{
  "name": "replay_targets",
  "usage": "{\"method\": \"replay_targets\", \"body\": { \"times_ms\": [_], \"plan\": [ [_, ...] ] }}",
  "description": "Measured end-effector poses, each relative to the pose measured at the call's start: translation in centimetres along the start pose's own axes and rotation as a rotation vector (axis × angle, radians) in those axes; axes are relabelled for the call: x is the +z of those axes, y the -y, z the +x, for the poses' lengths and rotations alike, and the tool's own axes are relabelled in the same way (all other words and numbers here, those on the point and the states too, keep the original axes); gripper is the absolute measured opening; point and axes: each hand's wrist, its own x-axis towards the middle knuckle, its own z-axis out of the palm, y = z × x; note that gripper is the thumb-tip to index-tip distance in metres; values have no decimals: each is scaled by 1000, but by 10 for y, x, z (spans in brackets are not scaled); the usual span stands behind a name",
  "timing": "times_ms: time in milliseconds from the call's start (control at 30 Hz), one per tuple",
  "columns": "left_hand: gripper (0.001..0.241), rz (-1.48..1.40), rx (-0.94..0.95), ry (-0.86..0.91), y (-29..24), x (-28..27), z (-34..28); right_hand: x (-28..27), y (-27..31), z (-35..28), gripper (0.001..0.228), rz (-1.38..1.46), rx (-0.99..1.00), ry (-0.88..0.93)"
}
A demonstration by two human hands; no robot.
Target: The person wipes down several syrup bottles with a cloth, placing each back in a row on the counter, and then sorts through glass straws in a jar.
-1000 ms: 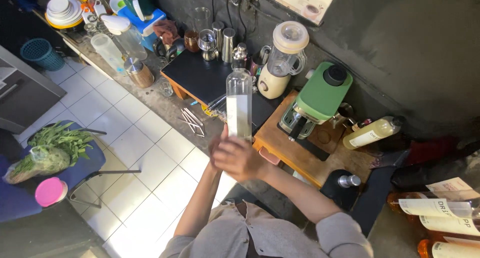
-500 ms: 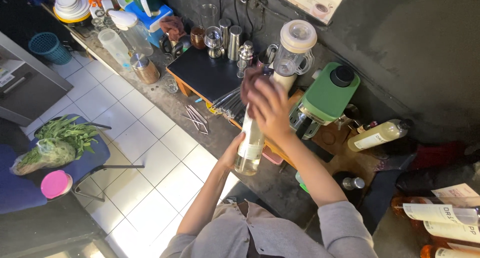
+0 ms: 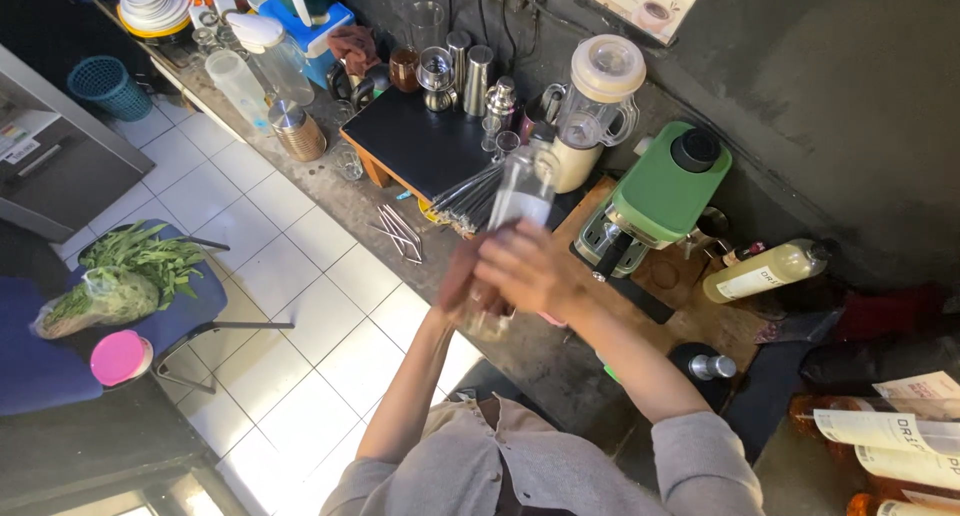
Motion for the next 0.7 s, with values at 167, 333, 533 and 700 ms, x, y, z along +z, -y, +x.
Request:
{"method": "replay_targets", "body": {
  "times_ms": [167, 333, 533, 700],
  "plan": [
    [67, -580, -247, 82, 13, 20, -4, -14, -33, 5, 26, -69, 556, -225],
    [59, -891, -421, -56, 50, 13, -2, 2, 0, -6, 26, 44, 288, 0],
    [53, -922, -361, -57, -6, 14, -7, 12, 55, -21, 33, 148, -190, 170],
    [60, -363, -63, 67, -9, 12, 1, -7, 9, -16, 36, -42, -35, 113]
  ]
}}
